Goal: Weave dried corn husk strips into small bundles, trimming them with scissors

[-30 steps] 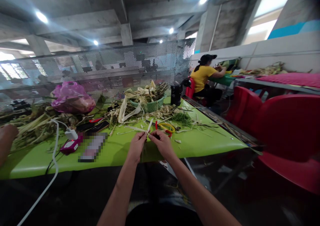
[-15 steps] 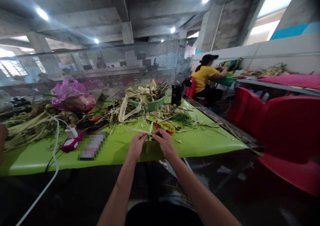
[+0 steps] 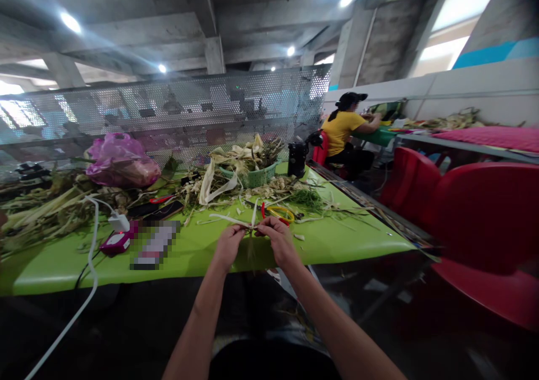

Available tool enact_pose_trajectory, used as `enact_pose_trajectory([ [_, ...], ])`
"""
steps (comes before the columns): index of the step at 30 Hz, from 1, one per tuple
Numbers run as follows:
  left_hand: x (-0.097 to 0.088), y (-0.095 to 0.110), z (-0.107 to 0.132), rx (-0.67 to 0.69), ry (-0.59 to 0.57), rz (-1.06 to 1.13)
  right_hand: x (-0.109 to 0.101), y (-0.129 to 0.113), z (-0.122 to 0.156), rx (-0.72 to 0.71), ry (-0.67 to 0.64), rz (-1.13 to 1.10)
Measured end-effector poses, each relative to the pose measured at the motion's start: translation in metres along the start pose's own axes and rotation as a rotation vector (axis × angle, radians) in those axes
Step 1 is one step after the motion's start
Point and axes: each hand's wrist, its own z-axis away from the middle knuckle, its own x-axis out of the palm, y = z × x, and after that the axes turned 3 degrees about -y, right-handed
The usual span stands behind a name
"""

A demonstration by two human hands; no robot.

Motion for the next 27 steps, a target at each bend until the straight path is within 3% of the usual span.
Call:
enact_pose_trajectory([
  [5, -0.002, -0.005, 0.0, 0.076, -0.063, 0.012, 0.001, -0.004, 0.001, -0.029, -0.004, -0.005],
  [10, -0.002, 0.001, 0.0, 0.042, -0.08, 0.029, 0.001, -0.009, 0.002, -0.188, -0.019, 0.277],
  [14, -0.002, -0.001, -0.002, 0.094, -0.018, -0.003, 0.004, -0.008, 0.002, -0.179, 0.011, 0.421],
  [19, -0.002, -0.012, -0.005, 0.203, 0.03, -0.152, 0.007, 0.003, -0.003, -0.128, -0.029, 0.322],
  [27, 0.0, -0.015, -0.004, 0.214, -0.117, -0.267, 0.006, 0.007, -0.005, -0.111, 0.009, 0.233],
])
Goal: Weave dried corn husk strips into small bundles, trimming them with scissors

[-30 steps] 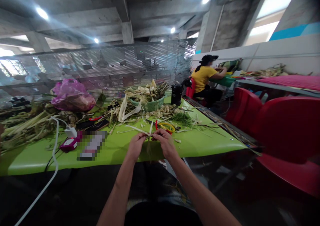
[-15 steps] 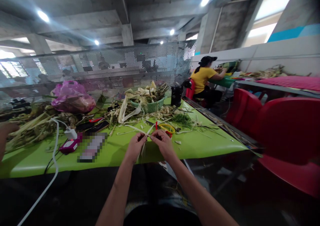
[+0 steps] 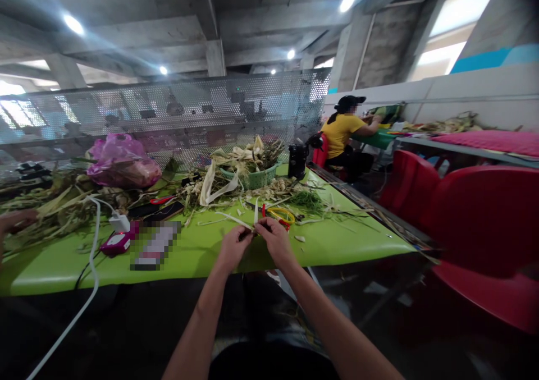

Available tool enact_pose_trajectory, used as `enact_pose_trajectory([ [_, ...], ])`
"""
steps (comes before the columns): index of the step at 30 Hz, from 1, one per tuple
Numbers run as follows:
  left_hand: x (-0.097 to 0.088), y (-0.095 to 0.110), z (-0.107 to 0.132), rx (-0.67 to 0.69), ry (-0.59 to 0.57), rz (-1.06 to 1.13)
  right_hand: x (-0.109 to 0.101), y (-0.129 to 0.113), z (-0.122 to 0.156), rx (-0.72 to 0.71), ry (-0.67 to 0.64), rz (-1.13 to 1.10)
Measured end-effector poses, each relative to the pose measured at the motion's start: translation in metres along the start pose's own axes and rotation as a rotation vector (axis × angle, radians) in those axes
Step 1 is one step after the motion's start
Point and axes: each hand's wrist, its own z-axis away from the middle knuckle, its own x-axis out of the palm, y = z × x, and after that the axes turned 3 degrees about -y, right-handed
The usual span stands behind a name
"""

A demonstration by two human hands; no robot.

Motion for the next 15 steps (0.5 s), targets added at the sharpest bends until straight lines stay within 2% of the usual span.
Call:
enact_pose_trajectory([
  [4, 0.002, 0.002, 0.0, 0.039, -0.035, -0.04, 0.0, 0.003, 0.001, -0.009, 0.06, 0.007],
  [7, 0.002, 0.004, 0.001, 0.017, -0.04, 0.003, -0.001, 0.005, 0.0, -0.009, 0.052, -0.009],
  [15, -0.003, 0.012, 0.004, -0.126, 0.022, 0.342, -0.001, -0.009, 0.002, -0.021, -0.055, -0.018],
])
